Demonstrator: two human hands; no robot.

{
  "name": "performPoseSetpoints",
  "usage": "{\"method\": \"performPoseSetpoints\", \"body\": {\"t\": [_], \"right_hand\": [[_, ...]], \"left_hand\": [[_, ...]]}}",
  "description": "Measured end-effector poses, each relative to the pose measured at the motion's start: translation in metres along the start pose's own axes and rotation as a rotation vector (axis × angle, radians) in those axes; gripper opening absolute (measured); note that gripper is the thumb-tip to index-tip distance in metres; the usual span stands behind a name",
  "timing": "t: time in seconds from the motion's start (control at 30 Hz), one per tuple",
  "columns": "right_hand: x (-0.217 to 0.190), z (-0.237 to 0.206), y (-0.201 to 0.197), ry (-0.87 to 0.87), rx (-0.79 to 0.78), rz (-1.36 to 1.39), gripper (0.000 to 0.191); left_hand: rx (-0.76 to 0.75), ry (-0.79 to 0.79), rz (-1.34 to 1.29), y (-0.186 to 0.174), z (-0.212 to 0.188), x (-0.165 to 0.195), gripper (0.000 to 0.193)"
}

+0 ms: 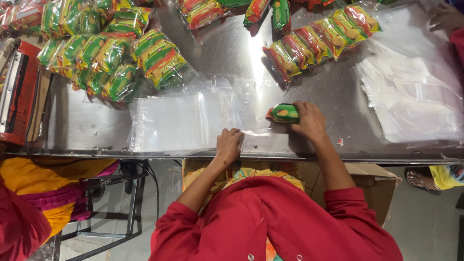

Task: The person places small snack packets into clear plastic bags on a metal table, then folds the bag edges to close them. The person repeatedly picks up snack packets, inserts them into bags, and sets the filled bags aside.

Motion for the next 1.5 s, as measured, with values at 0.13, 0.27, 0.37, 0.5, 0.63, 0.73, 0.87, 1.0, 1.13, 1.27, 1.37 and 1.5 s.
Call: {"method": "performPoseSetpoints", "body": {"t": [0.13,0.27,0.37,0.5,0.63,0.73,0.87,1.0,1.13,1.27,1.37,1.5], "right_hand": [[0.012,-0.018,-0.006,0.077,0.168,-0.386,0.083],[0.021,-0.031,-0.005,-0.004,0.133,-0.290,0.093],[0.027,-0.035,-0.017,-0.019,0.122,-0.020,0.081],[0.008,-0.055,-0.040,-0.279,0.141,0.788,0.070],[-0.051,-0.087,-0.042,-0.906,-0.060,1.553,0.067],[-0.093,-0.080,-0.021,-1.099,-0.218,1.594,0.066],[-0.114,-0.060,0.015,-0.829,-0.188,1.482,0.075],[-0.108,-0.061,0.036,-0.832,-0.142,1.474,0.073],[-0.103,-0.060,0.046,-0.779,-0.073,1.256,0.075],[-0.104,-0.057,0.041,-0.740,0.058,1.311,0.067],[-0.111,-0.059,0.037,-0.655,-0.004,1.177,0.058],[-0.115,-0.058,0.024,-0.660,0.138,0.884,0.069]], "left_hand": [[0.345,0.175,-0.027,-0.037,-0.024,0.012,0.054],[0.344,0.216,-0.073,-0.051,-0.028,0.021,0.064],[0.378,0.256,0.019,-0.056,-0.024,0.028,0.062],[0.535,0.287,0.205,-0.067,-0.024,0.035,0.058],[0.506,0.245,0.272,-0.069,-0.023,0.042,0.058],[0.390,0.232,0.171,-0.062,-0.022,0.049,0.063],[0.286,0.128,-0.110,-0.055,-0.023,0.050,0.069],[0.162,0.069,-0.298,-0.051,-0.026,0.042,0.089],[0.207,0.138,-0.395,-0.048,-0.027,0.040,0.086],[0.170,0.051,-0.408,-0.041,-0.025,0.038,0.093],[0.233,0.131,-0.351,-0.043,-0.026,0.041,0.093],[0.285,0.179,-0.194,-0.044,-0.026,0.047,0.091]]}}
Point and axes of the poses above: each hand's wrist, its own z-axis towards the middle knuckle, its own y-axis out of the palm, x = y × z, the point moved 3 cm from there along z, towards the middle knuckle, and after that the axes turned 6 degrees about -x, right-handed, at the moved point
